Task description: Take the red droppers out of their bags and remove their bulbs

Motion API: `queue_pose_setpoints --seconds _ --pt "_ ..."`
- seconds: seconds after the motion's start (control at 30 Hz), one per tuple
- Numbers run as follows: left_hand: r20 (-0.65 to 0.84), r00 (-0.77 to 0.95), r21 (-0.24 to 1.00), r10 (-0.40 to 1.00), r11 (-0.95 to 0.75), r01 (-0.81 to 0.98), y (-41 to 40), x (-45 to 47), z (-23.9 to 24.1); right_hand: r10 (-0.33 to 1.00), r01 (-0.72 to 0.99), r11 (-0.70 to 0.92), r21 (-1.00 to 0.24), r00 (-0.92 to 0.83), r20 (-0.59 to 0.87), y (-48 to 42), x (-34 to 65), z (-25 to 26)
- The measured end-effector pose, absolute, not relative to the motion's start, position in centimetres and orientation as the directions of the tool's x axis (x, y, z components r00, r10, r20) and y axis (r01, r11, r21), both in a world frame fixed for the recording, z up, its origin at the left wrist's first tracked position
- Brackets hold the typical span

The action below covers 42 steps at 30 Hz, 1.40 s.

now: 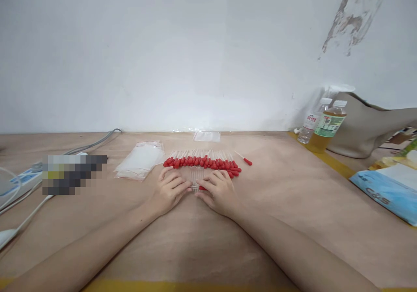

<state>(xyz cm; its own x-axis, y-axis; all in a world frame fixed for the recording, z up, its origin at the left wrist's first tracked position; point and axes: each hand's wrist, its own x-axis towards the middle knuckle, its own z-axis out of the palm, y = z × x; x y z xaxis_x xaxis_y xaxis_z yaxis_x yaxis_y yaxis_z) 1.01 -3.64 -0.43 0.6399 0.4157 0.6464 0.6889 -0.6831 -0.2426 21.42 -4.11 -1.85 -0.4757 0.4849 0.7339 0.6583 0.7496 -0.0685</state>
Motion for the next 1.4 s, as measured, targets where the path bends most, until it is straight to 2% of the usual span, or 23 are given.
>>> queue_pose_setpoints --seconds 0.23,0.5,1.0,1.2,1.4 --pt "0.571 0.687 -0.229 0.449 -0.717 0.659 -4.2 1.2 0.0 0.458 0.691 0.722 0.036 -0.517 0.723 -4.5 21.2 -1.6" --pt "0.574 0.677 -0.153 0.461 -0.751 0.642 -4.0 0.8 -0.2 0.442 0.697 0.714 0.07 -0.525 0.727 -4.9 21.4 -1.2" --pt "0.562 0.625 -0.017 0.542 -0.747 0.664 -4.4 0.7 -0.2 0.427 0.697 0.713 0.078 -0.519 0.741 -5.1 21.7 -1.3" --pt "0.55 0.638 -0.024 0.539 -0.753 0.658 -4.4 0.6 -0.2 0.405 0.687 0.721 0.091 -0.524 0.749 -5.0 21.9 -1.6" --pt "0.565 0.644 -0.037 0.516 -0.764 0.644 -4.5 0.6 -0.2 0.42 0.644 0.764 0.034 -0.537 0.731 -4.9 22.1 -1.9"
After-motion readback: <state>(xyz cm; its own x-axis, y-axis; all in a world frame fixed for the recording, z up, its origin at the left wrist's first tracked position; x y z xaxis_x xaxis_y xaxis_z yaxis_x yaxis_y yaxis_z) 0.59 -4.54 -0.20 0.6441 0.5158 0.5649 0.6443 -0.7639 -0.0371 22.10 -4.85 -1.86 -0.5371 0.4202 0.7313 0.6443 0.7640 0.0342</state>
